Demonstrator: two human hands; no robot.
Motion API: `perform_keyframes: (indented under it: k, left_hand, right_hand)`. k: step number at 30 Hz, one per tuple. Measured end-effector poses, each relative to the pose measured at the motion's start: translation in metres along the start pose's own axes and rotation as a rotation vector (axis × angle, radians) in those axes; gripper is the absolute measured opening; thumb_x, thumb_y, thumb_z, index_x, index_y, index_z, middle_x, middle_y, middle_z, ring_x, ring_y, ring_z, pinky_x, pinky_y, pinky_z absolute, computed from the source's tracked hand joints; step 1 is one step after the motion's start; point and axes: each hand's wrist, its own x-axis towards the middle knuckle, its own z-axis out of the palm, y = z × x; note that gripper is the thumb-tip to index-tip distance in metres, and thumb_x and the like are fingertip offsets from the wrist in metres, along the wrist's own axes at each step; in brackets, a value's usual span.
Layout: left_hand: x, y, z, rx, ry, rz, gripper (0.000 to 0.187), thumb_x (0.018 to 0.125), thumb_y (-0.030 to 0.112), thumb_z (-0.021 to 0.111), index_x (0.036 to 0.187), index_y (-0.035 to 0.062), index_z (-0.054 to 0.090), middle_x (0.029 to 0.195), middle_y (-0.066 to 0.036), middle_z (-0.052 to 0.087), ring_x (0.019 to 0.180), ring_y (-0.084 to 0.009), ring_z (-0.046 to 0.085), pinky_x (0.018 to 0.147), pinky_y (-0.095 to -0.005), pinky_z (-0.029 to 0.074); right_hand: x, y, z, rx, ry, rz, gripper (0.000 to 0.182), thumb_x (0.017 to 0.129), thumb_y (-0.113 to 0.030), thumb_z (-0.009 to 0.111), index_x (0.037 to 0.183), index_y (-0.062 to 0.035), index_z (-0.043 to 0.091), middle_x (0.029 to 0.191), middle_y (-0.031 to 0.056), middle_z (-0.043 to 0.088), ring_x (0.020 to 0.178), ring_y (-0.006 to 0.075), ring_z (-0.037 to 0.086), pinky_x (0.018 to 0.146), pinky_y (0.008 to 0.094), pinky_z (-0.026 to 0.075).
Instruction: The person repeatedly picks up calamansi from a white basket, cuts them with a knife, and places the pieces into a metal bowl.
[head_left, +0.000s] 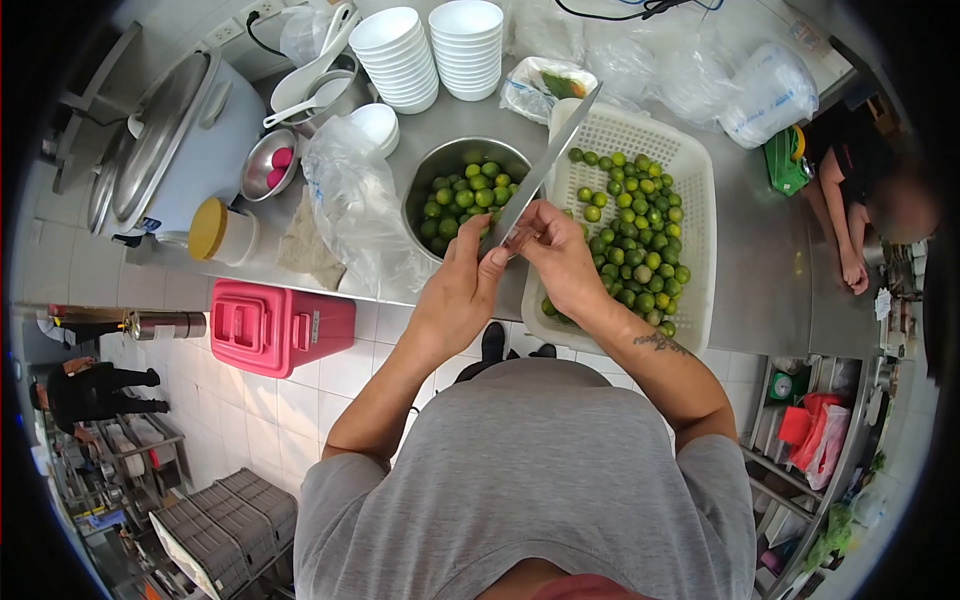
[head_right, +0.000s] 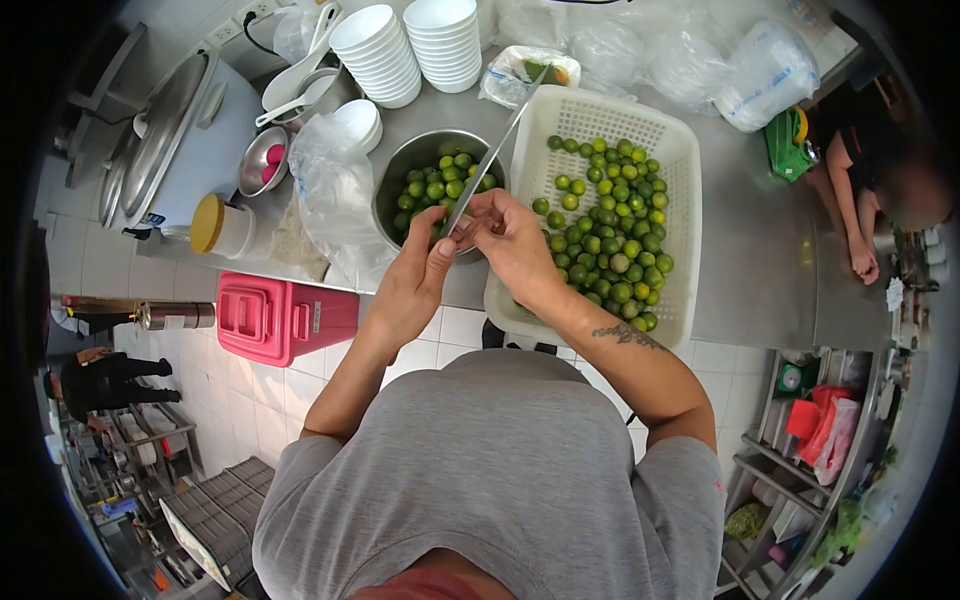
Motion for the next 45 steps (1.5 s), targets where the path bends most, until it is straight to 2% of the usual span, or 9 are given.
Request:
perform_keyframes:
  k: [8,13,19,22,25,28,34,37,45]
  left_hand:
    - [0.009,0.007,-0.008,-0.083,0.002,-0.097,0.044,0.103,0.037,0.042,0.125,-0.0005,0.037,0.096,-0.026,0.061,0.090,-0.0367,0.063,0.081,-0.0406,0.048]
    - [0.008,0.013,-0.020,-0.112,0.043,-0.131,0.043,0.102,0.034,0.046,0.127,0.0000,0.036,0.080,-0.015,0.058,0.075,-0.0235,0.058,0.074,-0.0348,0.047]
    - [0.006,0.016,-0.028,-0.091,0.061,-0.171,0.045,0.102,0.033,0.047,0.129,-0.0004,0.035,0.081,-0.014,0.058,0.076,-0.0237,0.058,0.076,-0.0350,0.047]
    - [0.005,0.019,-0.031,-0.104,0.043,-0.167,0.045,0.102,0.033,0.048,0.130,0.0007,0.035,0.082,-0.013,0.058,0.078,-0.0233,0.058,0.077,-0.0348,0.047]
    - [0.004,0.023,-0.032,-0.088,-0.015,-0.147,0.045,0.102,0.033,0.048,0.131,0.0019,0.035,0.083,-0.013,0.058,0.078,-0.0229,0.058,0.076,-0.0347,0.047]
    - [0.000,0.021,-0.026,-0.148,-0.039,-0.148,0.042,0.101,0.033,0.049,0.133,0.0056,0.040,0.086,-0.005,0.049,0.072,-0.0109,0.046,0.066,-0.0255,0.042]
    - [0.000,0.022,-0.015,-0.075,-0.137,-0.053,0.050,0.101,0.036,0.048,0.134,0.0020,0.034,0.091,-0.019,0.059,0.088,-0.0311,0.062,0.081,-0.0389,0.047]
    - [-0.001,0.020,-0.008,-0.086,-0.167,-0.059,0.047,0.102,0.035,0.048,0.137,0.0062,0.036,0.089,-0.011,0.055,0.083,-0.0195,0.053,0.080,-0.0327,0.044]
    - [-0.005,0.032,-0.002,0.043,-0.188,-0.042,0.051,0.102,0.037,0.045,0.142,0.0080,0.031,0.099,-0.020,0.058,0.092,-0.0319,0.060,0.085,-0.0399,0.046]
  right_hand:
    - [0.004,-0.009,-0.006,0.051,-0.157,0.123,0.021,0.095,-0.007,0.057,0.113,0.0019,0.055,0.097,0.0058,0.063,0.085,0.0118,0.060,0.076,0.0270,0.050]
    - [0.060,-0.001,-0.092,-0.645,0.107,-0.287,0.029,0.082,0.011,0.046,0.105,0.0003,0.058,0.098,0.0084,0.065,0.086,0.0167,0.062,0.080,0.0288,0.050]
    - [0.080,0.036,-0.142,-1.360,-0.138,-0.128,0.031,0.079,-0.005,0.063,0.110,-0.0047,0.065,0.112,0.0142,0.062,0.112,0.0348,0.053,0.098,0.0437,0.044]
    - [0.082,0.042,-0.144,-1.476,-0.153,-0.143,0.031,0.081,-0.007,0.064,0.112,-0.0056,0.064,0.108,0.0147,0.062,0.106,0.0343,0.056,0.095,0.0395,0.046]
    - [0.075,0.029,-0.130,-1.024,-0.020,0.006,0.027,0.089,-0.008,0.061,0.116,-0.0036,0.063,0.108,0.0124,0.064,0.100,0.0292,0.061,0.091,0.0351,0.048]
    - [0.056,-0.005,-0.109,-0.035,0.016,0.251,0.027,0.096,-0.007,0.054,0.122,0.0009,0.060,0.108,0.0100,0.064,0.097,0.0225,0.063,0.087,0.0308,0.049]
    - [0.021,-0.029,-0.080,0.168,0.004,0.033,0.028,0.097,-0.005,0.053,0.124,0.0044,0.057,0.107,0.0092,0.064,0.098,0.0184,0.062,0.087,0.0297,0.049]
    - [0.015,-0.023,-0.078,0.256,0.037,0.016,0.026,0.096,-0.006,0.056,0.119,0.0038,0.059,0.106,0.0083,0.064,0.096,0.0164,0.062,0.087,0.0303,0.050]
    - [0.005,-0.013,-0.066,0.267,0.123,-0.049,0.024,0.093,-0.004,0.061,0.116,0.0033,0.061,0.100,0.0067,0.066,0.091,0.0131,0.061,0.085,0.0297,0.050]
